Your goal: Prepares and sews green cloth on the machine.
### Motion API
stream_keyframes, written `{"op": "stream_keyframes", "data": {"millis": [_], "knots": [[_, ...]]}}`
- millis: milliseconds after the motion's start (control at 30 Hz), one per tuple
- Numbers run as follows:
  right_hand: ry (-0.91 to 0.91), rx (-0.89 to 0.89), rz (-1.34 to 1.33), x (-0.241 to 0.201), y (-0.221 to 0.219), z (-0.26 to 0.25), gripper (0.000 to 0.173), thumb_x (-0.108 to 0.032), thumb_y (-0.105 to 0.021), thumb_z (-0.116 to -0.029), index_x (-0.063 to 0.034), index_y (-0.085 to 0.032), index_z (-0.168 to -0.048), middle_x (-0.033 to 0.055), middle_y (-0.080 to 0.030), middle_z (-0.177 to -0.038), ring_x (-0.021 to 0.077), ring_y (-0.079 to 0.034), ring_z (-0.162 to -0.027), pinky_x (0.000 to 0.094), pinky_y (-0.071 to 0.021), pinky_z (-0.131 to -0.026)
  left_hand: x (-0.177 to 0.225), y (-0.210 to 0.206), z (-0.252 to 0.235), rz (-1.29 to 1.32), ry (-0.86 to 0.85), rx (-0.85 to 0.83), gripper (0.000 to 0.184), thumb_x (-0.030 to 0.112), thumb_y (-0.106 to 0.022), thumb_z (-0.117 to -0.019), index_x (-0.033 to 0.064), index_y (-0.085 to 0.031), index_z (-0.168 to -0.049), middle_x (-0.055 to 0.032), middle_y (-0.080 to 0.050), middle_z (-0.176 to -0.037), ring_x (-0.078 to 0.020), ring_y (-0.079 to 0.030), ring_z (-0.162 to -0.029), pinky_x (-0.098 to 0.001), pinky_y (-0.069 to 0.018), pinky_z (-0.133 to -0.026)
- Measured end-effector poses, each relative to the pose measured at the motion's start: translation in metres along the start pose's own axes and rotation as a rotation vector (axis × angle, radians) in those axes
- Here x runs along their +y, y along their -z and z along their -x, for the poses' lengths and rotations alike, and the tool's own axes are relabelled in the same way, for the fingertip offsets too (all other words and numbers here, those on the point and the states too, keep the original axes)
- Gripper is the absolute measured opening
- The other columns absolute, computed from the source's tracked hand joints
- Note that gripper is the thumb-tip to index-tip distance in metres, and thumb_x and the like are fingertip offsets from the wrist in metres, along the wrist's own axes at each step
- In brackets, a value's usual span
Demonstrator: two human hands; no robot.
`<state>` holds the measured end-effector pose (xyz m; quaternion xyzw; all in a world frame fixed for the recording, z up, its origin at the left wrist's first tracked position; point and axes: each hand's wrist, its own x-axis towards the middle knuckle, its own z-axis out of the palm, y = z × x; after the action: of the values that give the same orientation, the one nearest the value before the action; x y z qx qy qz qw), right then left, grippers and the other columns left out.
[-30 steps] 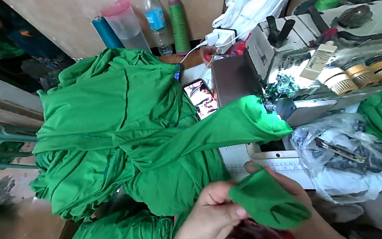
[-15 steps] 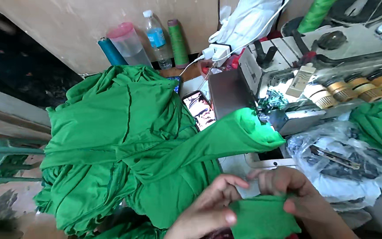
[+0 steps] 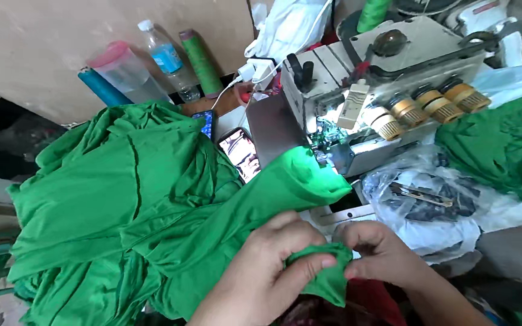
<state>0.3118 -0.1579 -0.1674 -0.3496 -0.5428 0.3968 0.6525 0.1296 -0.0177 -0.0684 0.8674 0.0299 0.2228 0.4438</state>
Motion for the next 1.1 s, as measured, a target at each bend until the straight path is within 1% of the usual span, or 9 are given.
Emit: {"op": "stream_keyframes", "data": {"millis": [100,200,367,667,733,833,933,1000,1100], "knots": [[0.02,0.169,0.077,-0.008,0.011,-0.007,0.003,-0.026,-0.076,-0.0909,-0.0247,-0.076,-0.093,-0.0158,-0.071,-0.104,-0.0067,-0.063,-0.098,0.0117,-0.0536,-0.082,0.003,0.001,-0.024,-0.277,-0.002,0.068,0.027,0.025,-0.054,-0.1066,0.0049,-0.072,-0.103,-0.0039,-0.068,-0.095,-0.0031,-0.063,-0.091,-0.0149,-0.0505,-0.081],[-0.007,0.334,0.185,-0.016,0.021,-0.018,0.003,-0.024,-0.075,-0.0914,-0.0238,-0.078,-0.091,-0.0144,-0.071,-0.098,-0.0055,-0.065,-0.091,0.0121,-0.0553,-0.077,-0.01,-0.008,-0.051,-0.477,0.014,0.189,0.02,0.022,-0.06,-0.1025,0.0098,-0.075,-0.1,-0.0001,-0.067,-0.089,-0.0038,-0.063,-0.08,-0.0171,-0.0523,-0.072],[-0.141,0.457,0.213,0.0,0.026,-0.02,0.01,-0.02,-0.075,-0.0895,-0.0152,-0.076,-0.081,-0.0097,-0.069,-0.089,-0.0015,-0.065,-0.087,0.0152,-0.0551,-0.077,-0.043,-0.021,-0.074,-0.453,0.183,0.18,0.008,0.019,-0.071,-0.0935,0.0112,-0.072,-0.094,0.0002,-0.067,-0.089,-0.007,-0.064,-0.077,-0.025,-0.0542,-0.068],[-0.067,0.499,0.107,0.004,0.031,-0.023,0.006,-0.016,-0.074,-0.0907,-0.0145,-0.071,-0.085,-0.0064,-0.068,-0.093,0.0008,-0.066,-0.085,0.017,-0.0571,-0.074,-0.049,-0.026,-0.073,-0.561,0.202,0.231,0.015,0.019,-0.059,-0.0998,0.0092,-0.07,-0.096,-0.0017,-0.063,-0.086,-0.0081,-0.059,-0.067,-0.0248,-0.0507,-0.06],[-0.075,0.526,0.104,0.004,0.029,-0.023,0.009,-0.009,-0.075,-0.0882,-0.0105,-0.067,-0.091,-0.0028,-0.069,-0.099,0.0028,-0.067,-0.083,0.0189,-0.0593,-0.073,-0.048,-0.028,-0.074,-0.588,0.197,0.255,0.014,0.019,-0.061,-0.0989,0.0089,-0.07,-0.095,-0.0028,-0.064,-0.087,-0.0093,-0.06,-0.068,-0.0255,-0.0512,-0.059],[-0.036,0.463,0.286,0.004,0.026,-0.021,0.022,-0.011,-0.071,-0.0927,-0.0046,-0.065,-0.113,0.0063,-0.061,-0.128,0.0006,-0.067,-0.083,0.0172,-0.0603,-0.072,-0.047,-0.027,-0.074,-0.61,0.219,0.231,0.013,0.019,-0.061,-0.0985,0.0098,-0.069,-0.095,-0.0026,-0.064,-0.088,-0.0093,-0.06,-0.069,-0.0258,-0.0512,-0.06],[-0.062,0.295,0.546,-0.007,0.026,-0.025,0.037,-0.013,-0.057,-0.0988,-0.0172,-0.068,-0.134,0.0146,-0.047,-0.15,-0.0013,-0.062,-0.087,0.0142,-0.0541,-0.072,-0.045,-0.023,-0.076,-0.614,0.244,0.162,0.013,0.02,-0.061,-0.0982,0.0111,-0.07,-0.096,-0.0007,-0.063,-0.088,-0.0085,-0.061,-0.075,-0.0247,-0.0521,-0.064],[-0.162,0.223,0.623,-0.018,0.026,-0.028,0.042,-0.016,-0.054,-0.0999,-0.0175,-0.064,-0.141,0.0148,-0.045,-0.155,0.0009,-0.065,-0.094,0.0168,-0.0564,-0.076,-0.044,-0.021,-0.076,-0.615,0.258,0.129,0.013,0.021,-0.063,-0.0972,0.0117,-0.072,-0.097,-0.0006,-0.063,-0.089,-0.0084,-0.062,-0.076,-0.0254,-0.0527,-0.064],[-0.265,0.231,0.624,-0.025,0.023,-0.029,0.053,-0.021,-0.055,-0.0988,-0.0112,-0.052,-0.15,0.0121,-0.046,-0.154,-0.0043,-0.057,-0.073,0.0134,-0.0503,-0.062,-0.039,-0.015,-0.079,-0.604,0.312,0.063,0.013,0.022,-0.063,-0.0968,0.0125,-0.072,-0.096,0.0,-0.065,-0.089,-0.0091,-0.063,-0.079,-0.0286,-0.0541,-0.067]]}}
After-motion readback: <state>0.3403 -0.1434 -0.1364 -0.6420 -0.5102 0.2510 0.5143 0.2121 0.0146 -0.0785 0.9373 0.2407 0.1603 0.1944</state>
